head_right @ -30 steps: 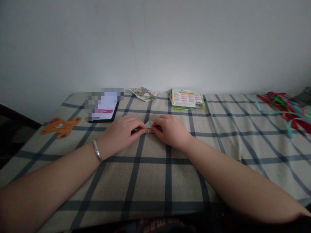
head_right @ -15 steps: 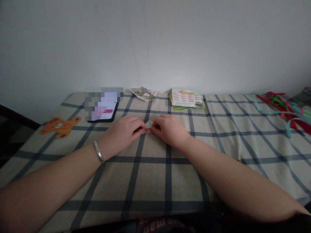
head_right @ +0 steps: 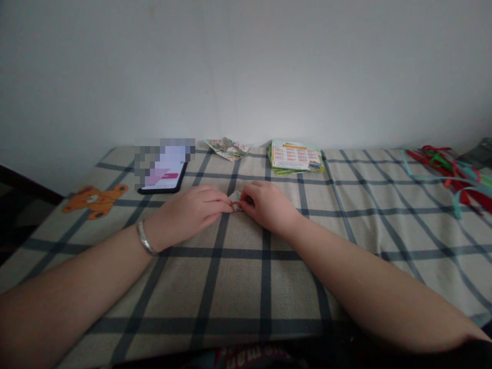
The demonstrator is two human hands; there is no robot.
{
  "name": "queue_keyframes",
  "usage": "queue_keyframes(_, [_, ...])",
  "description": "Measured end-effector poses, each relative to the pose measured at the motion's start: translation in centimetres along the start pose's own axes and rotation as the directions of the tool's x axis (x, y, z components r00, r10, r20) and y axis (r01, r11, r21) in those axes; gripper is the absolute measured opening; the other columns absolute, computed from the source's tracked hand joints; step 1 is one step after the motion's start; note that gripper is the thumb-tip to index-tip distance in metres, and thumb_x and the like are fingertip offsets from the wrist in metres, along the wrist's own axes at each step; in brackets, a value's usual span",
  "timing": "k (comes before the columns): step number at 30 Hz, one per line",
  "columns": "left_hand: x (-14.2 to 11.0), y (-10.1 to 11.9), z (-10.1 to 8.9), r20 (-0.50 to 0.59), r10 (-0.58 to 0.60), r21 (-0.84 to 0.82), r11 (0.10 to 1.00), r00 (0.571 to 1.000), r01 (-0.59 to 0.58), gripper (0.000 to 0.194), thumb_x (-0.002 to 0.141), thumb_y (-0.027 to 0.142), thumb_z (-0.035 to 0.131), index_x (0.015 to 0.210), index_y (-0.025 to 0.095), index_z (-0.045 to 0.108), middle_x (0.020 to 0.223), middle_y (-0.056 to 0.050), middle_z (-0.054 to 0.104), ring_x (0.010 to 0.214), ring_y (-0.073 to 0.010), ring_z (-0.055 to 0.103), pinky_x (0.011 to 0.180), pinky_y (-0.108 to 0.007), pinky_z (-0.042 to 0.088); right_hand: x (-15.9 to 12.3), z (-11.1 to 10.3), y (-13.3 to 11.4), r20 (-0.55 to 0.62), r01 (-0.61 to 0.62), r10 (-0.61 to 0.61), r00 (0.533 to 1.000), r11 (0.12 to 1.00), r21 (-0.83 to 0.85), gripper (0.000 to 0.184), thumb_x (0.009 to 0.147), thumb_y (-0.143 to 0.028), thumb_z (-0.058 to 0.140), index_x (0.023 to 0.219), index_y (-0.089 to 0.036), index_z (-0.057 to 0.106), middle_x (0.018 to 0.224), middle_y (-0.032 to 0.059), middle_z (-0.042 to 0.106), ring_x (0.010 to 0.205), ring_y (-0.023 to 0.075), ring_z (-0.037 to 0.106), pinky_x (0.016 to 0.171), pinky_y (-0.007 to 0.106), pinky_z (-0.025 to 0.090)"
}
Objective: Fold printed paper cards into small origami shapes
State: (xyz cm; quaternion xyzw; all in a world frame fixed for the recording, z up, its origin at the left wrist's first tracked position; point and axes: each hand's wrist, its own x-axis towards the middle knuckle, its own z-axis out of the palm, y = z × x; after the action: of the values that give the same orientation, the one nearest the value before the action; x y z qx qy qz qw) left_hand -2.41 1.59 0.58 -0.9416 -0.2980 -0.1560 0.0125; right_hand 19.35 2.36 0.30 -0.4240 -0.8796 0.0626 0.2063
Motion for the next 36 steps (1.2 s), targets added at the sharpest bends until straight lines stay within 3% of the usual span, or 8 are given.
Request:
queue_keyframes(6, [0.1,1.1,-0.8,0.055,-0.020,0.095,0.995,0.998,0.015,0.023,0.087,0.013,0.055,0.103,0.020,0.069,0.104,-0.003,0.070,0.101,-0.0210,0.061,0.090,-0.038,0.051,-0.2,-0.1,0.1,-0.001,0.021,-0.021,1.000,0.999,0.026,0.007,0.086,-0.018,0.059,0.085,-0.017,0.065,0.083,0.0048,0.064,0.077,0.0164,0.057,0.068,0.027,0.042])
queue_keyframes(12, [0.1,1.9,-1.5,0.095,-0.071,0.155,0.986,0.993,0.056,0.020,0.086,0.016,0.058,0.103,0.021,0.069,0.105,-0.002,0.070,0.099,-0.0223,0.062,0.086,-0.038,0.052,-1.0,-0.7,0.7,0.044,0.266,-0.265,0.963,0.964,-0.026,0.025,0.089,-0.011,0.051,0.100,-0.022,0.070,0.106,0.0044,0.068,0.098,0.0191,0.059,0.086,0.031,0.046])
queue_keyframes(16, [0.2,1.9,-1.7,0.120,-0.055,0.173,0.984,0.991,0.034,0.020,0.089,0.017,0.054,0.102,0.020,0.069,0.104,-0.003,0.069,0.098,-0.0215,0.062,0.086,-0.038,0.051,-1.2,-1.1,0.6,0.079,0.335,-0.328,0.941,0.936,-0.108,0.025,0.092,-0.016,0.049,0.104,-0.020,0.070,0.111,0.0041,0.069,0.098,0.0199,0.061,0.086,0.032,0.048])
queue_keyframes(23, [0.4,1.7,-1.9,0.145,0.028,0.242,0.968,0.989,-0.063,0.016,0.089,0.017,0.051,0.096,0.019,0.065,0.096,-0.002,0.068,0.093,-0.0226,0.060,0.093,-0.043,0.046,-1.0,-1.7,-0.1,0.153,0.357,-0.331,0.931,0.911,-0.204,0.026,0.092,-0.018,0.048,0.104,-0.021,0.070,0.112,0.0044,0.068,0.096,0.0206,0.061,0.080,0.032,0.049])
queue_keyframes(29, [0.3,1.6,-1.9,0.136,0.025,0.249,0.967,0.990,-0.059,0.022,0.088,0.015,0.049,0.103,0.022,0.064,0.100,-0.001,0.068,0.096,-0.0213,0.060,0.104,-0.048,0.037,-1.0,-2.3,-0.1,0.192,0.330,-0.289,0.938,0.914,-0.237,0.026,0.090,-0.018,0.052,0.107,-0.025,0.070,0.108,0.0039,0.068,0.094,0.0200,0.063,0.077,0.031,0.047])
queue_keyframes(36, [0.3,1.3,-2.1,0.145,0.028,0.247,0.967,0.989,-0.063,0.023,0.089,0.015,0.048,0.101,0.022,0.066,0.100,-0.001,0.068,0.095,-0.0211,0.060,0.105,-0.048,0.036,-1.2,-2.7,0.1,0.202,0.321,-0.275,0.940,0.913,-0.253,0.027,0.089,-0.018,0.053,0.108,-0.027,0.070,0.107,0.0030,0.068,0.090,0.0182,0.063,0.073,0.029,0.045])
